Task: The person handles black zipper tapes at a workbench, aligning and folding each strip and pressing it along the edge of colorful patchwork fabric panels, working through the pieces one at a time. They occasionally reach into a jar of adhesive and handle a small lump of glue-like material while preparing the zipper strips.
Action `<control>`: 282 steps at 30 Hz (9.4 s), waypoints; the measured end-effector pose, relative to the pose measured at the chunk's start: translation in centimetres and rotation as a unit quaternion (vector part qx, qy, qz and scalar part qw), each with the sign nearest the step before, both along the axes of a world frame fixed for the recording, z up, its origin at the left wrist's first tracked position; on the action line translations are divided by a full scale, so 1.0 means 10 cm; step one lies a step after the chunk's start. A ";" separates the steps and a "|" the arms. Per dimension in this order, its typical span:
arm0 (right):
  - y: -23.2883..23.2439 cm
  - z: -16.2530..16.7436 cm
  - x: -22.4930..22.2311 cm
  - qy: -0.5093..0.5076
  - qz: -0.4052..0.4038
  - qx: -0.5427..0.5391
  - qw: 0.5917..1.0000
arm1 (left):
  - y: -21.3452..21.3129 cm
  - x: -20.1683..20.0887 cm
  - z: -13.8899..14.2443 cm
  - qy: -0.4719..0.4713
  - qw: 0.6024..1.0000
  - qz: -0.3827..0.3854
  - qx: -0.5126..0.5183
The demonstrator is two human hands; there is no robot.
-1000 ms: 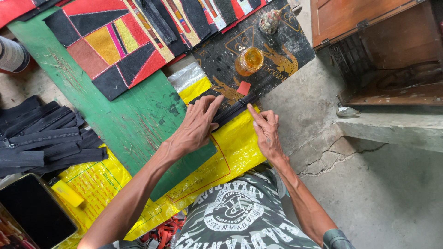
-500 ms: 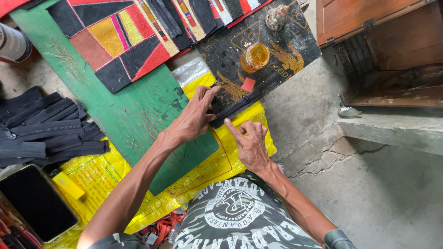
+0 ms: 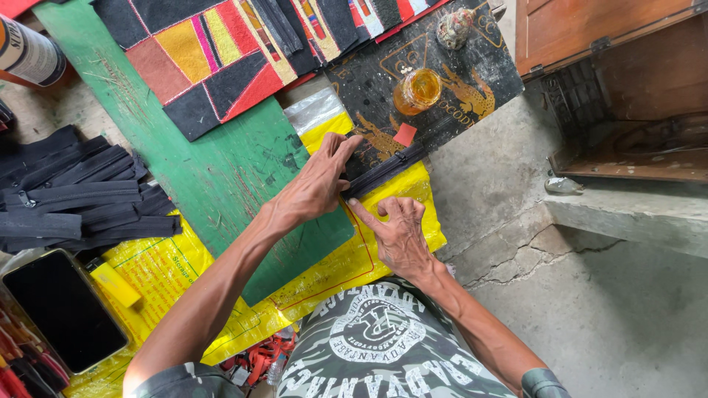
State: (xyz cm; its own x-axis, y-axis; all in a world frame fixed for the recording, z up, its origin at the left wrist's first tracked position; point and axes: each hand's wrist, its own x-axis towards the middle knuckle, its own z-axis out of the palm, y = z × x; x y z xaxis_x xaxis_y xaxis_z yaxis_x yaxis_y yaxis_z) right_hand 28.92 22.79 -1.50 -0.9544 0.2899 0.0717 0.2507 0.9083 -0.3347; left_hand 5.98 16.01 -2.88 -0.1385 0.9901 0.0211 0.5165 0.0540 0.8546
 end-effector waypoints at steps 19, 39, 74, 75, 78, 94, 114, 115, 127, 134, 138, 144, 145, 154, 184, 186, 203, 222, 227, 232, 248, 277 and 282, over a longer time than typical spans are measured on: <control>-0.19 0.00 -0.08 -0.034 -0.051 0.015 0.998 | -0.03 0.00 -0.02 0.014 1.000 -0.006 0.016; -0.10 0.00 -0.03 -0.036 -0.019 0.014 0.999 | -0.01 0.00 0.00 0.018 1.000 -0.007 0.003; 1.62 0.50 -0.57 0.083 -0.099 0.064 0.990 | -0.01 0.00 0.06 -0.023 0.999 -0.003 -0.047; 1.63 0.49 -0.58 0.082 -0.098 0.065 0.990 | -0.01 0.00 0.06 -0.019 0.999 -0.004 -0.039; 1.64 0.53 -0.62 0.088 -0.101 0.052 0.990 | -0.01 0.00 0.07 -0.012 1.000 -0.009 -0.024; 1.03 -0.09 0.15 0.105 -0.130 -0.093 0.982 | -0.01 0.01 0.04 0.001 1.000 -0.015 -0.007; 1.06 -0.23 0.28 0.053 -0.092 -0.024 0.994 | -0.01 0.00 0.05 -0.004 0.999 -0.015 -0.028; 1.05 -0.23 0.28 0.054 -0.086 -0.013 0.995 | -0.01 0.00 0.06 -0.007 0.999 -0.013 -0.031; 1.08 -0.27 0.35 0.083 -0.115 -0.079 0.987 | -0.01 -0.01 0.07 0.004 1.000 -0.012 -0.021; 0.89 -0.21 0.29 0.050 -0.100 0.043 0.993 | -0.01 -0.01 0.09 -0.019 0.999 -0.008 -0.039; 0.84 -0.16 0.28 0.037 -0.098 0.060 0.993 | -0.02 -0.02 0.07 -0.006 1.000 -0.013 -0.009; 0.86 -0.16 0.22 0.026 -0.182 0.063 0.981 | -0.03 0.00 0.03 -0.002 1.000 -0.013 -0.014; 0.85 -0.16 0.22 0.030 -0.178 0.064 0.981 | -0.04 0.00 0.03 -0.002 1.000 -0.016 -0.012; 0.67 -0.15 0.24 0.018 -0.085 0.039 0.995 | -0.05 -0.06 0.10 -0.061 0.997 -0.030 -0.044; 0.61 -0.13 0.21 -0.005 -0.057 0.033 0.998 | 0.98 0.45 -0.16 0.220 0.965 -0.059 0.131; 0.61 -0.13 0.20 -0.013 -0.060 0.038 0.997 | 1.00 0.49 -0.15 0.251 0.957 -0.051 0.138; 0.60 0.15 0.43 0.147 -0.110 -0.052 0.982 | 1.06 0.39 -0.09 0.299 0.932 -0.126 0.164; 0.65 0.00 0.38 0.169 -0.195 -0.086 0.962 | 0.81 -0.06 -0.10 0.176 0.973 -0.033 0.144; 0.64 -0.04 0.41 0.167 -0.203 -0.113 0.958 | 0.77 -0.25 0.00 0.114 0.980 0.027 0.161; 0.65 -0.08 0.42 0.164 -0.210 -0.103 0.958 | 0.85 -0.52 0.15 0.200 0.948 0.154 0.193; 0.86 -0.37 0.47 0.136 -0.264 -0.122 0.947 | 1.87 -1.77 0.08 0.318 0.858 0.390 0.097; 1.08 0.65 -0.43 0.269 -0.107 -0.831 0.474 | 0.55 -1.14 0.23 0.184 0.911 0.353 0.107; 2.00 0.56 -0.53 0.311 -0.244 -0.200 0.897 | 0.10 -0.72 0.47 0.010 0.944 0.290 0.157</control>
State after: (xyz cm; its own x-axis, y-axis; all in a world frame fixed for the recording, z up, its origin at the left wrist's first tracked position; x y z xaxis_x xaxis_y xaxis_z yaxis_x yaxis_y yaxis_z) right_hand 23.62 42.80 4.13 -0.5195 0.7829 0.3424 0.2374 0.5171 -0.8223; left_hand -1.18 16.98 1.78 -0.6525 0.6917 0.3095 0.4936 0.0781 0.8662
